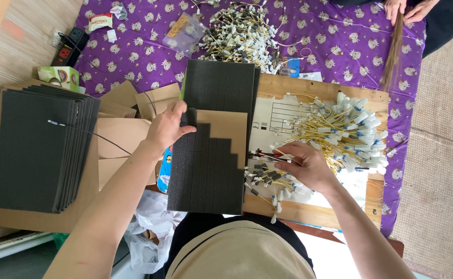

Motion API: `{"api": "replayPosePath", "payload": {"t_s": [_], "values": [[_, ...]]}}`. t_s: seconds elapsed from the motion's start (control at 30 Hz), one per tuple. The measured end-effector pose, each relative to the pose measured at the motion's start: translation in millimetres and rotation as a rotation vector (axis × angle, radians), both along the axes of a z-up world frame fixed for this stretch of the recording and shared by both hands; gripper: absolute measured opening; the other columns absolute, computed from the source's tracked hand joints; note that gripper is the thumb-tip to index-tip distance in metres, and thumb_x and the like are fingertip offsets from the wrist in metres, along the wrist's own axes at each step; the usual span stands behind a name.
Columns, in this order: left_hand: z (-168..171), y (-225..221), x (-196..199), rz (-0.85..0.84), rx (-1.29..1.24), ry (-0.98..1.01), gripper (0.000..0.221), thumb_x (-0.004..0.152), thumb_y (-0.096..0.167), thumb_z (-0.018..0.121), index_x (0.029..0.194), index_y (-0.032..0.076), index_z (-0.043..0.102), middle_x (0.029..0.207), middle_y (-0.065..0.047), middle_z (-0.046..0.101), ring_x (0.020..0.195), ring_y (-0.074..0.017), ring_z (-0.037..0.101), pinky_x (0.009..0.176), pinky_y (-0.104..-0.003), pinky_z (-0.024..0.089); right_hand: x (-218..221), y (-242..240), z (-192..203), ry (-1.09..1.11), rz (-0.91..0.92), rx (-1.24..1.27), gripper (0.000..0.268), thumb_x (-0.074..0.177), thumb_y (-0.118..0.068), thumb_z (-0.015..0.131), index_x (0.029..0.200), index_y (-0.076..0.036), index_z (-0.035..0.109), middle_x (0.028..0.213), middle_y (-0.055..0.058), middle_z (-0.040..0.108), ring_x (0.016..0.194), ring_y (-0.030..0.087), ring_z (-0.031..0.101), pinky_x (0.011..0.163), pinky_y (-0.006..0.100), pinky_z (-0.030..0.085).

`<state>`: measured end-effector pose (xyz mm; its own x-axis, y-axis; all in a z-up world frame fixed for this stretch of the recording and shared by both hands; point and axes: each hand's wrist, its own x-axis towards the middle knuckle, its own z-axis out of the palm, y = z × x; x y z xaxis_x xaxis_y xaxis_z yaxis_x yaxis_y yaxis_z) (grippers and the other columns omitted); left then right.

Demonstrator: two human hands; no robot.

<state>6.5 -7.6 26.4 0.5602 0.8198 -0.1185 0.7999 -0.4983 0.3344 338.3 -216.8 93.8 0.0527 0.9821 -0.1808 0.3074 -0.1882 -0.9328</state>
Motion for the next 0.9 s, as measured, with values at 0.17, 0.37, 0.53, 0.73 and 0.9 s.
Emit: {"api": "replayPosePath", "payload": {"t_s": [0.17,0.37,0.53,0.73,0.9], "values": [[21.6,22.4,18.3,-0.129,-0.176,0.147,0.075,0.082,0.029,0.075,0.147,0.021,0.037,0.143,-0.022,0.046,0.122,-0.0423,0.054,0.098,-0.051,0.049,2.8,-1.3,-8.6,-0.014,0.013,0.017,0.025,0.075,-0.001,0.078,0.1,-0.005,0.077,0.09,0.013,0.068,0.05,0.01,0.045,0.045,0.023,0.034],[-38.7,52.6,18.7,-0.126,-0.116,0.283,0.042,0.083,0.027,0.072,0.123,0.02,0.062,0.132,-0.009,0.054,0.116,-0.0353,0.06,0.096,-0.047,0.051,4.2,-0.9,-11.8,-0.056,0.018,0.044,0.024,0.075,-0.002,0.079,0.099,-0.005,0.077,0.091,0.013,0.069,0.049,0.011,0.046,0.044,0.024,0.035],[-25.4,39.0,24.9,-0.15,0.001,0.263,0.015,0.081,0.022,0.073,0.093,0.015,0.065,0.101,-0.006,0.059,0.092,-0.0322,0.068,0.08,-0.043,0.056,5.0,-2.0,-10.2,-0.079,0.02,0.036,0.023,0.076,-0.003,0.079,0.099,-0.003,0.076,0.092,0.015,0.069,0.049,0.011,0.047,0.045,0.025,0.037],[-15.2,34.0,28.9,-0.068,-0.128,0.264,0.034,0.075,0.028,0.079,0.103,0.02,0.063,0.102,-0.007,0.062,0.104,-0.0315,0.065,0.086,-0.045,0.054,4.7,0.8,-10.6,-0.086,0.034,0.022,0.023,0.076,-0.002,0.079,0.099,-0.003,0.076,0.092,0.015,0.069,0.05,0.012,0.048,0.045,0.025,0.036],[-23.6,30.5,30.2,-0.093,-0.061,0.181,0.024,0.075,0.023,0.079,0.083,0.014,0.058,0.101,-0.005,0.058,0.095,-0.0355,0.066,0.081,-0.046,0.056,4.6,-0.4,-11.7,-0.101,0.026,0.017,0.024,0.076,-0.003,0.079,0.099,-0.003,0.076,0.094,0.015,0.069,0.051,0.013,0.049,0.045,0.025,0.037]]}}
